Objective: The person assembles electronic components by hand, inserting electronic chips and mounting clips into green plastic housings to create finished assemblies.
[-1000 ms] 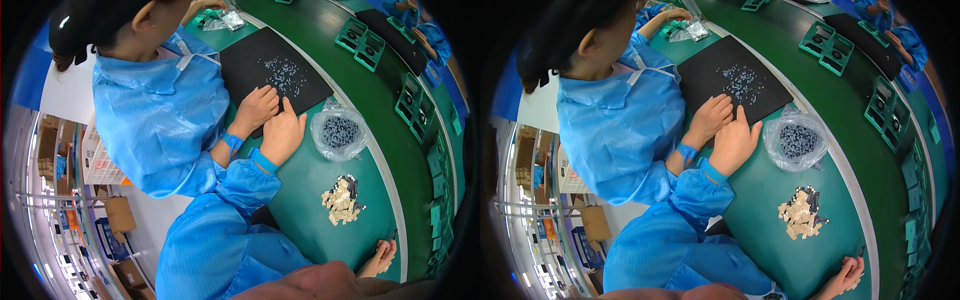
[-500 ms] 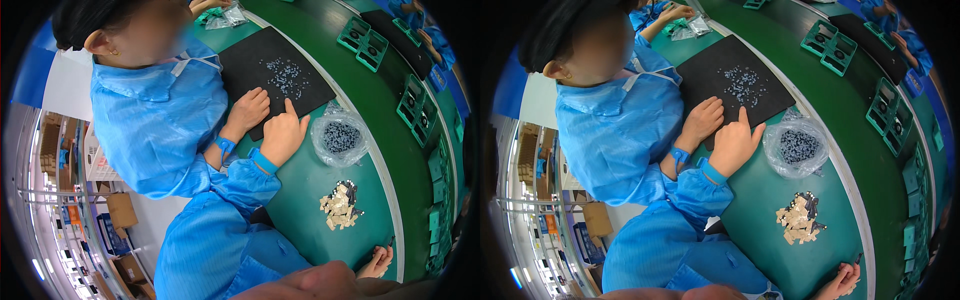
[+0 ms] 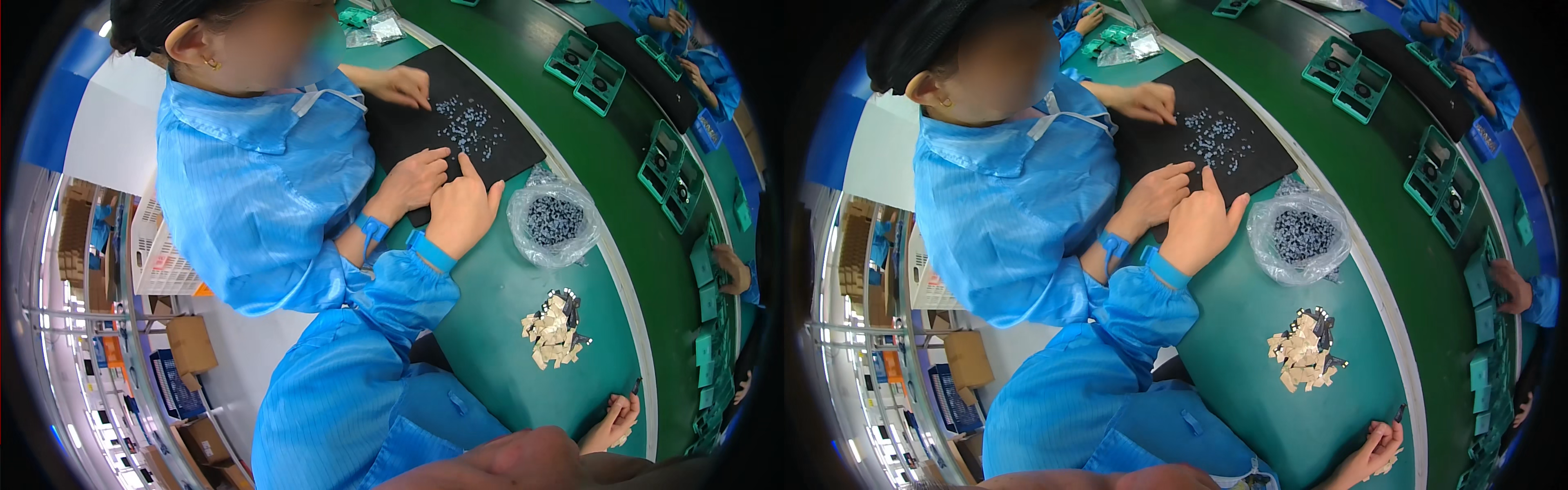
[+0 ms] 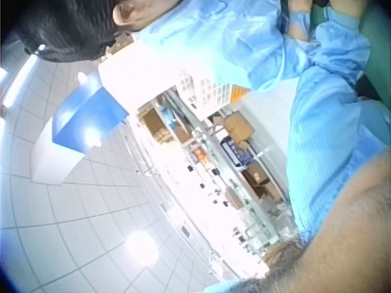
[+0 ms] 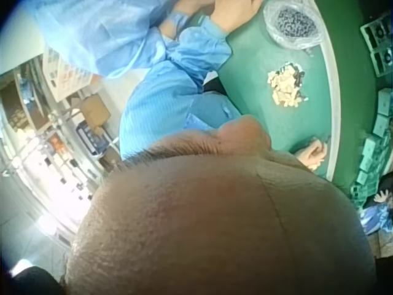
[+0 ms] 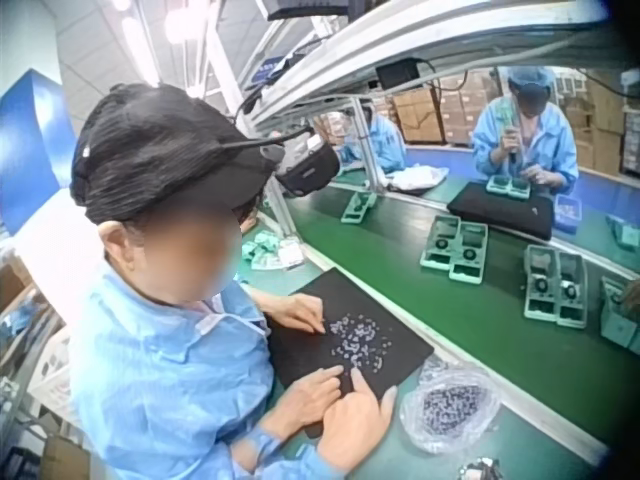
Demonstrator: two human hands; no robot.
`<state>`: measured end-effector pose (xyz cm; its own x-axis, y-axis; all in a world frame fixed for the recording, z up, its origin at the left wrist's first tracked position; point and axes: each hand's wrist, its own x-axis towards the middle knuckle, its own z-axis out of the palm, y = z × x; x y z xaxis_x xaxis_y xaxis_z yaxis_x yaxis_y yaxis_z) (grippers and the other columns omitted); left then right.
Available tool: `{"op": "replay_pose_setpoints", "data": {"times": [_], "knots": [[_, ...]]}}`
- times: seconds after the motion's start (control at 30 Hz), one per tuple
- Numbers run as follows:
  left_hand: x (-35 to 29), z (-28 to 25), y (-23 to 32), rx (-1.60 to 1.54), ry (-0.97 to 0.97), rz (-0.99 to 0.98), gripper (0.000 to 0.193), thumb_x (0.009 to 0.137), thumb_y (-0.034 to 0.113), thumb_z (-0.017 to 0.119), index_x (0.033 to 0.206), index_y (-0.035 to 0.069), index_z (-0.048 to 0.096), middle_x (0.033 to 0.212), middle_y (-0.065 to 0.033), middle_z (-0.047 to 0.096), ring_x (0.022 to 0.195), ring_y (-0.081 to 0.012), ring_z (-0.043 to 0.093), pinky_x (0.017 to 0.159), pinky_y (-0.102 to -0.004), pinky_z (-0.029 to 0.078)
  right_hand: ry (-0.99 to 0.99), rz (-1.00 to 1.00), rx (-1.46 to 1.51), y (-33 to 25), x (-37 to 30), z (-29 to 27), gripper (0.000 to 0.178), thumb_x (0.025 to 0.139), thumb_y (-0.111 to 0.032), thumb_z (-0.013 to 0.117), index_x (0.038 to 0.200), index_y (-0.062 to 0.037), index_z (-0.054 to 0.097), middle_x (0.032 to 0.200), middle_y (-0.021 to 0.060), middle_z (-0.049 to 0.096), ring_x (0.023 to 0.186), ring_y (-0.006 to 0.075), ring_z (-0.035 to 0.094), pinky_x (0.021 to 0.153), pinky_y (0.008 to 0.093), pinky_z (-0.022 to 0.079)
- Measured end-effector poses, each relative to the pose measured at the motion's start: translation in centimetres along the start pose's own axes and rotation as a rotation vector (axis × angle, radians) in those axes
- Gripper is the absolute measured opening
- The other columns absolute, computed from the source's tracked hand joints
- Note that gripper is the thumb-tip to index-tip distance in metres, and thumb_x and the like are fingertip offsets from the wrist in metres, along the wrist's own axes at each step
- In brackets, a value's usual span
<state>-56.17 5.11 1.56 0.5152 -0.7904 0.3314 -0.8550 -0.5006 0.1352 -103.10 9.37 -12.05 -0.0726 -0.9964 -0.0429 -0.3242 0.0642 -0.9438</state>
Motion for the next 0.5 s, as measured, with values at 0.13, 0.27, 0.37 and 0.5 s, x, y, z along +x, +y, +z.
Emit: {"op": "replay_pose_setpoints", "data": {"times": [0.13, 0.27, 0.37, 0.5], "knots": [[0.4, -0.1, -0.1, -0.023, -0.027, -0.029, 0.079, 0.092, 0.046, 0.060, 0.128, -0.023, 0.046, 0.066, -0.0213, 0.066, 0.059, -0.0350, 0.067, 0.053, -0.0434, 0.054, 0.035, -0.038, -0.023, -0.1, -0.1, 0.1, 0.033, 0.105, -0.016, 0.048, 0.135, -0.0016, 0.046, 0.098, 0.0021, 0.058, 0.094, 0.0113, 0.054, 0.088, 0.0262, 0.041], [1.1, 0.0, -0.4, -0.029, -0.043, -0.075, 0.085, 0.091, 0.047, 0.061, 0.132, -0.024, 0.040, 0.070, -0.0235, 0.067, 0.063, -0.0372, 0.068, 0.056, -0.0452, 0.055, 0.061, -0.016, 0.052, -0.6, -0.5, 0.7, 0.032, 0.104, -0.015, 0.050, 0.133, -0.0018, 0.049, 0.095, 0.0020, 0.058, 0.092, 0.0112, 0.054, 0.087, 0.0253, 0.041], [0.7, -0.1, 0.0, -0.051, -0.039, -0.067, 0.085, 0.092, 0.046, 0.060, 0.133, -0.024, 0.038, 0.071, -0.0237, 0.067, 0.063, -0.0375, 0.068, 0.056, -0.0458, 0.055, 0.101, -0.066, 0.144, -1.3, -0.6, 1.1, 0.029, 0.102, -0.009, 0.051, 0.128, 0.0024, 0.050, 0.088, 0.0030, 0.057, 0.088, 0.0122, 0.054, 0.084, 0.0263, 0.045], [-1.6, -1.3, 1.4, -0.076, -0.121, -0.091, 0.082, 0.091, 0.044, 0.062, 0.133, -0.022, 0.040, 0.074, -0.0236, 0.068, 0.063, -0.0380, 0.068, 0.056, -0.0463, 0.055, 0.064, -0.067, 0.182, -1.9, -0.5, 1.0, 0.029, 0.101, -0.007, 0.052, 0.128, 0.0026, 0.049, 0.088, 0.0035, 0.056, 0.088, 0.0123, 0.054, 0.084, 0.0267, 0.044]]}}
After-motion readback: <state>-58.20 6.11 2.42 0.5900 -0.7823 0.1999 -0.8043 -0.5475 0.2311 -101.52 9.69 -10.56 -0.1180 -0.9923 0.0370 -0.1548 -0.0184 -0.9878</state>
